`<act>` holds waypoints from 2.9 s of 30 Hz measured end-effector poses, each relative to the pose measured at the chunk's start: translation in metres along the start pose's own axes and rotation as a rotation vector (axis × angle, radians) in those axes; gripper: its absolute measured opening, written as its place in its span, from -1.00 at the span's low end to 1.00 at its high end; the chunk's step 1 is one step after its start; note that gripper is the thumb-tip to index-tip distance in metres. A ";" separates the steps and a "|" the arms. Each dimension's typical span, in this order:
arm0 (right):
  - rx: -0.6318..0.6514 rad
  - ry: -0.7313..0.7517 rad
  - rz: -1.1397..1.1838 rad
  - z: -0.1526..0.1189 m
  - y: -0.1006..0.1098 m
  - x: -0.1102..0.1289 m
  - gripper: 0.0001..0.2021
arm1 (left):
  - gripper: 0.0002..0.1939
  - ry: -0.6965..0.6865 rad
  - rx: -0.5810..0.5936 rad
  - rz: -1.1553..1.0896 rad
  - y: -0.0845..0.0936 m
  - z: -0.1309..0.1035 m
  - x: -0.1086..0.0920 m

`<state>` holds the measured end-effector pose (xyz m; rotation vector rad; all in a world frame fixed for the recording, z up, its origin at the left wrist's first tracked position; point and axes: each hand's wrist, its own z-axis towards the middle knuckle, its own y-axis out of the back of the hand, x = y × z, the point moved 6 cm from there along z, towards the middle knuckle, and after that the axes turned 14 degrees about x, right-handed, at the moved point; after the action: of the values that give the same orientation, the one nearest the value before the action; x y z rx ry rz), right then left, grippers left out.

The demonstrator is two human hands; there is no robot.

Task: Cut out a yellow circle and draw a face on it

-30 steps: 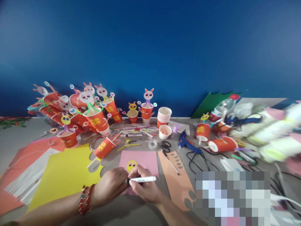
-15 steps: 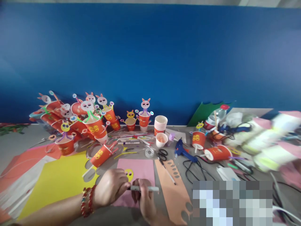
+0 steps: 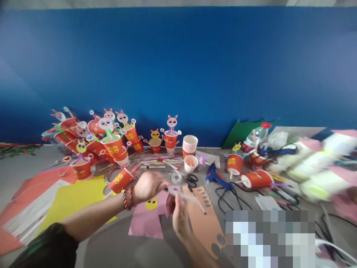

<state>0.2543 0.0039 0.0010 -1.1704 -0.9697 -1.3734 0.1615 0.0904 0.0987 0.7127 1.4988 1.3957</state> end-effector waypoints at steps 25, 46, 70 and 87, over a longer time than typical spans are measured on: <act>0.296 0.015 -0.486 0.019 -0.011 0.003 -0.79 | -0.83 0.227 -0.040 0.092 -0.011 -0.033 0.085; 0.434 -0.017 -0.835 0.017 -0.021 -0.011 -0.85 | -0.80 0.095 0.193 0.018 -0.076 -0.080 0.040; 0.442 -0.027 -0.900 0.014 -0.028 -0.005 -0.84 | -0.88 0.071 0.160 -0.089 -0.071 -0.080 0.043; 0.434 -0.046 -0.941 0.017 -0.029 -0.006 -0.88 | -0.89 0.166 0.102 -0.132 -0.090 -0.075 0.055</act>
<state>0.2281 0.0250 -0.0008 -0.3920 -1.8735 -1.7012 0.0880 0.0907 -0.0081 0.5597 1.7256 1.3116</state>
